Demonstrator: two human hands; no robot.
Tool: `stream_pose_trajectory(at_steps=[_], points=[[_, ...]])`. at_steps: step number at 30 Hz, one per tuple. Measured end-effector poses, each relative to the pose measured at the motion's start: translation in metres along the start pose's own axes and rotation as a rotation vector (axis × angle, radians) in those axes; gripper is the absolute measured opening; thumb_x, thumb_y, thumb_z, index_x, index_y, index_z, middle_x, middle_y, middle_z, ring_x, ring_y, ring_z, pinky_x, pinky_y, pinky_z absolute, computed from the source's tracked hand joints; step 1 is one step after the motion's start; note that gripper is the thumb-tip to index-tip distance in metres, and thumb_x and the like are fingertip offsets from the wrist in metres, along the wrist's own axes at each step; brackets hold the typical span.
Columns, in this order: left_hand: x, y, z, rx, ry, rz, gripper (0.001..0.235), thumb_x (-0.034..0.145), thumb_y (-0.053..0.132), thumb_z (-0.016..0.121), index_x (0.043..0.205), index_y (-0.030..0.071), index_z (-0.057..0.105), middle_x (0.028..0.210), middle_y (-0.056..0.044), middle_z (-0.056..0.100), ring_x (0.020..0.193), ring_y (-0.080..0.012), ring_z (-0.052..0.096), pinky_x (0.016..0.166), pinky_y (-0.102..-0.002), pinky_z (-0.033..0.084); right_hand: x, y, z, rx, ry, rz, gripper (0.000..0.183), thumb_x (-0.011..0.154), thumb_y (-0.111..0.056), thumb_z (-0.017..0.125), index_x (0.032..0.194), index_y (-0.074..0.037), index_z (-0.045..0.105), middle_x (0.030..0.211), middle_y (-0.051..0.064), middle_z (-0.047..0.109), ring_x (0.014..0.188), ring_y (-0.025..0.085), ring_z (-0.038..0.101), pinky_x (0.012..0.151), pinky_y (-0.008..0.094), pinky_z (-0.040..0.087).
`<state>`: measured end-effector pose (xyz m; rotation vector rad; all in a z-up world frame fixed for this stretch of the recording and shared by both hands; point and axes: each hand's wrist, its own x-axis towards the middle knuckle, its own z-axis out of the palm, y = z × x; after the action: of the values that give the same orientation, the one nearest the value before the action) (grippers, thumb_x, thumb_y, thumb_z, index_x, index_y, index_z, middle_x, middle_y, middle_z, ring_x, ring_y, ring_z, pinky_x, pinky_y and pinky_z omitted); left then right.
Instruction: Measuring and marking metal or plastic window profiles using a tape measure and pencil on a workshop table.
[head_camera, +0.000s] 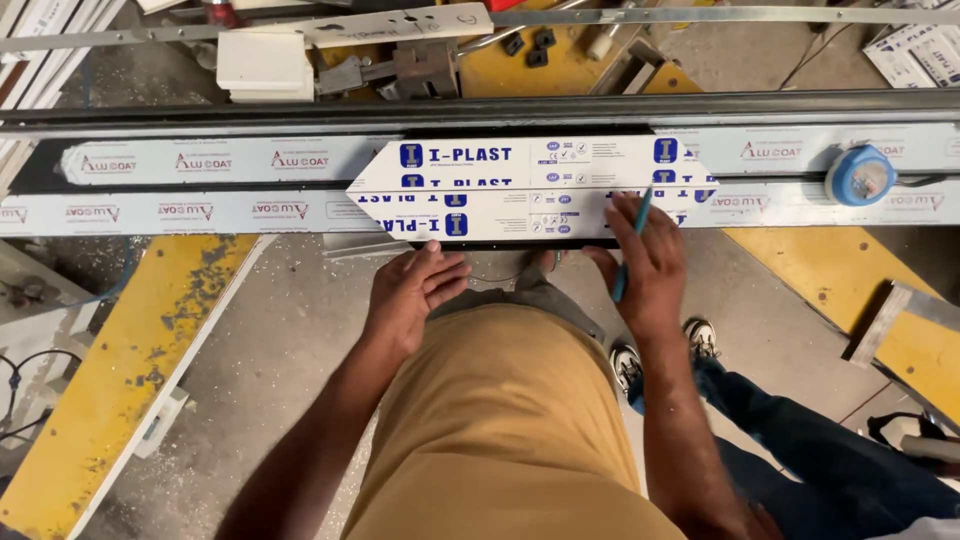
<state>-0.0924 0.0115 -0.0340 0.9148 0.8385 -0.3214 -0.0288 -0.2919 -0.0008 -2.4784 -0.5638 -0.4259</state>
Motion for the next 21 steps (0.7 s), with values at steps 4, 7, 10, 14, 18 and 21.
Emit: stream_pose_trajectory(at_steps=[4,7,10,14,18,21], points=[[-0.005,0.006,0.013,-0.007,-0.057,0.063,0.038,0.093,0.027,0.076,0.111,-0.002,0.061,0.111,-0.021,0.075,0.101,-0.0293,0.075,0.088,-0.042,0.064,0.008,-0.012,0.006,-0.023,-0.041,-0.053,0.045,0.09,-0.019,0.083,0.128,-0.001,0.068,0.135,0.016,0.069,0.131,0.036,0.061,0.111,0.05,0.048],[-0.011,0.007,0.016,-0.011,-0.046,0.107,0.038,0.09,0.029,0.074,0.116,0.004,0.064,0.11,-0.019,0.074,0.098,-0.027,0.075,0.084,-0.041,0.063,0.015,-0.005,0.0,0.006,-0.025,-0.084,0.038,0.09,-0.015,0.08,0.125,-0.001,0.069,0.131,0.015,0.069,0.128,0.035,0.063,0.111,0.051,0.048],[-0.013,0.003,0.009,0.017,-0.039,0.134,0.037,0.092,0.029,0.073,0.116,0.003,0.065,0.11,-0.02,0.075,0.097,-0.0263,0.075,0.085,-0.04,0.063,0.039,0.014,-0.007,0.054,0.02,-0.081,0.027,0.095,-0.006,0.072,0.122,-0.002,0.069,0.128,0.015,0.071,0.122,0.035,0.065,0.106,0.049,0.049],[-0.026,-0.001,0.001,0.065,-0.051,0.157,0.034,0.094,0.025,0.071,0.115,-0.002,0.065,0.111,-0.019,0.074,0.098,-0.0268,0.074,0.086,-0.041,0.062,0.098,0.048,-0.014,0.06,0.202,-0.078,0.023,0.106,0.007,0.053,0.124,0.002,0.066,0.128,0.017,0.072,0.11,0.033,0.069,0.095,0.044,0.055],[-0.044,-0.004,-0.002,0.074,0.08,0.208,0.033,0.095,0.021,0.068,0.117,-0.004,0.065,0.109,-0.018,0.075,0.099,-0.0262,0.074,0.088,-0.041,0.062,0.155,0.076,-0.022,0.103,0.298,-0.074,0.016,0.114,0.001,0.052,0.121,0.001,0.066,0.118,0.017,0.072,0.105,0.035,0.071,0.09,0.043,0.056],[-0.052,-0.023,-0.018,0.046,0.165,0.284,0.033,0.096,0.019,0.066,0.119,-0.005,0.065,0.11,-0.018,0.075,0.101,-0.0259,0.073,0.088,-0.04,0.061,0.19,0.101,-0.016,0.154,0.326,-0.098,0.014,0.116,-0.002,0.052,0.12,-0.001,0.066,0.112,0.017,0.073,0.1,0.032,0.074,0.087,0.041,0.057]])
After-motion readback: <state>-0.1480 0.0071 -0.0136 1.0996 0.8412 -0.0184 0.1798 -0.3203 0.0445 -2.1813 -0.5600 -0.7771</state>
